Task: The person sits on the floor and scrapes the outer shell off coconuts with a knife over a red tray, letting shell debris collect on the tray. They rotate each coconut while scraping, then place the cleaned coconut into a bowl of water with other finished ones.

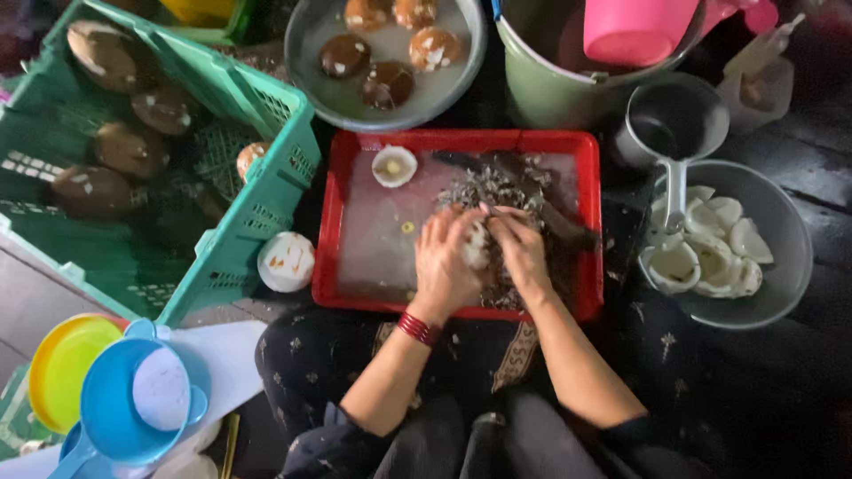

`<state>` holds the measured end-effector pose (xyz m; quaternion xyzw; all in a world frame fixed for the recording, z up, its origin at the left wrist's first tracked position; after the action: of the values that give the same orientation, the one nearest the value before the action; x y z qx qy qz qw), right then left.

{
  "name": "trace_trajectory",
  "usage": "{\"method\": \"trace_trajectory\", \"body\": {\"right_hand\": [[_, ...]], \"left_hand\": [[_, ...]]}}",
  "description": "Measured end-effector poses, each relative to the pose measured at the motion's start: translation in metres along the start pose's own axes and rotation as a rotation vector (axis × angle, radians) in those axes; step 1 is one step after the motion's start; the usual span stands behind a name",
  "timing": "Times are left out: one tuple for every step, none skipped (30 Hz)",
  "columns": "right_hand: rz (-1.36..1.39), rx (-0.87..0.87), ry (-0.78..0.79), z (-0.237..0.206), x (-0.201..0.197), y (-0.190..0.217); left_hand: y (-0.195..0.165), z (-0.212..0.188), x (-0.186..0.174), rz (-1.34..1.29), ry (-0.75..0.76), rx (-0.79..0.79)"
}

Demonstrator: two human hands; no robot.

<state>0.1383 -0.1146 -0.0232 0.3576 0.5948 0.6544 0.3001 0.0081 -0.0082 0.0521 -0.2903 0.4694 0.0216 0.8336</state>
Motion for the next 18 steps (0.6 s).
{"method": "trace_trajectory", "body": {"right_hand": [[0.098, 0.067, -0.003, -0.003, 0.003, -0.002], [0.199, 0.13, -0.006, -0.006, 0.008, -0.003], [0.3, 0.18, -0.007, -0.009, 0.013, -0.002], [0.01, -0.088, 0.028, -0.012, 0.018, 0.006], [-0.284, -0.347, 0.057, -0.015, 0.024, 0.014], [-0.585, -0.594, 0.082, -0.019, 0.03, 0.02], [-0.527, -0.513, 0.019, -0.018, 0.031, 0.021], [-0.472, -0.437, -0.043, -0.018, 0.031, 0.022], [-0.414, -0.364, -0.103, -0.017, 0.029, 0.021], [-0.237, -0.218, -0.091, -0.015, 0.028, 0.018], [-0.063, -0.071, -0.078, -0.014, 0.027, 0.013], [0.115, 0.071, -0.06, -0.013, 0.027, 0.007], [-0.019, 0.008, -0.077, -0.014, 0.025, 0.006], [-0.149, -0.062, -0.098, -0.014, 0.024, 0.005], [-0.286, -0.129, -0.117, -0.015, 0.024, 0.006], [-0.339, -0.194, -0.112, -0.017, 0.024, 0.006], [-0.393, -0.237, -0.109, -0.018, 0.025, 0.007], [-0.45, -0.263, -0.106, -0.021, 0.025, 0.008]], "left_hand": [[0.002, 0.002, -0.001, -0.034, 0.024, -0.032], [0.006, 0.004, 0.0, -0.065, 0.043, -0.061], [0.01, 0.007, 0.0, -0.096, 0.052, -0.081], [0.015, 0.01, 0.002, -0.107, 0.098, -0.131], [0.019, 0.011, 0.004, -0.122, 0.15, -0.184], [0.022, 0.01, 0.006, -0.14, 0.213, -0.241], [0.024, 0.01, 0.006, -0.149, 0.209, -0.207], [0.025, 0.01, 0.007, -0.16, 0.201, -0.171], [0.026, 0.011, 0.007, -0.169, 0.189, -0.136], [0.027, 0.011, 0.007, -0.173, 0.21, -0.122], [0.027, 0.01, 0.008, -0.179, 0.23, -0.11], [0.026, 0.01, 0.008, -0.181, 0.244, -0.096], [0.026, 0.01, 0.008, -0.183, 0.245, -0.112], [0.026, 0.01, 0.008, -0.184, 0.242, -0.121], [0.025, 0.009, 0.008, -0.191, 0.237, -0.137], [0.024, 0.009, 0.007, -0.193, 0.179, -0.085], [0.022, 0.008, 0.007, -0.196, 0.142, -0.042], [0.021, 0.008, 0.007, -0.202, 0.12, -0.006]]}}
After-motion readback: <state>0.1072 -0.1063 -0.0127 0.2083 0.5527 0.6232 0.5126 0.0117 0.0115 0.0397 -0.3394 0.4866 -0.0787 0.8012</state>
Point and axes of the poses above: each hand's wrist, its own z-axis towards the middle knuckle, its own x-axis out of the palm, y = z × x, the point moved 2 cm from there along z, towards the middle knuckle, and after that the axes turned 14 degrees about z, right-handed, at the moved point
